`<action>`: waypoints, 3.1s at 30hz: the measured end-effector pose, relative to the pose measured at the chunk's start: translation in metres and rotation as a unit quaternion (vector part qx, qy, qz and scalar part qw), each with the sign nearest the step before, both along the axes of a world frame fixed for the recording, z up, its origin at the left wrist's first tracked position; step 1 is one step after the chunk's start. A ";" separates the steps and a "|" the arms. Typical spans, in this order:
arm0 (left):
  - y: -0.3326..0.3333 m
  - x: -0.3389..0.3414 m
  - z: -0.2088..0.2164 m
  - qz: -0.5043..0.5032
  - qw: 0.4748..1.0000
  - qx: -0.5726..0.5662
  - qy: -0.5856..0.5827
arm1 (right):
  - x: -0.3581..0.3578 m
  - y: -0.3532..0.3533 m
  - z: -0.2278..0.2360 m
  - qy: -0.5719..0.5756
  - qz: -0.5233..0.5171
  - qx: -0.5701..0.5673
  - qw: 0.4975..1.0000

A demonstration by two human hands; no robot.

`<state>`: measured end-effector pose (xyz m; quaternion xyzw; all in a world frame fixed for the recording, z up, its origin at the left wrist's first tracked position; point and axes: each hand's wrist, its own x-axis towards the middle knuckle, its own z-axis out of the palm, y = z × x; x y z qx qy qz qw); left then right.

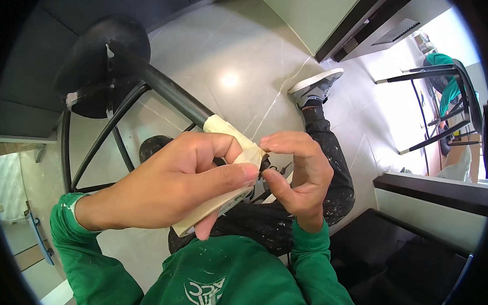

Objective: The person wraps masking tape around the bottom of the black legs of a stool while sitting on the floor, handling the stool and the roll of tape.

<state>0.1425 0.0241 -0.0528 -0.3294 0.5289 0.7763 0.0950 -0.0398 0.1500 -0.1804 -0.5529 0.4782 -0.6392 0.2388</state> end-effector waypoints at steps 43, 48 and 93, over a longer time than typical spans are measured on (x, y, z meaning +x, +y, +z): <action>-0.015 0.001 0.009 -0.122 0.984 -0.093 -0.094 | -0.015 -0.014 0.083 0.419 -0.014 -0.006 0.908; -0.017 0.002 0.008 -0.126 0.984 -0.090 -0.088 | -0.013 -0.018 0.085 0.461 -0.017 -0.025 0.887; -0.034 -0.008 0.019 -0.104 0.989 -0.008 -0.103 | -0.009 -0.013 0.074 0.478 -0.083 -0.038 0.874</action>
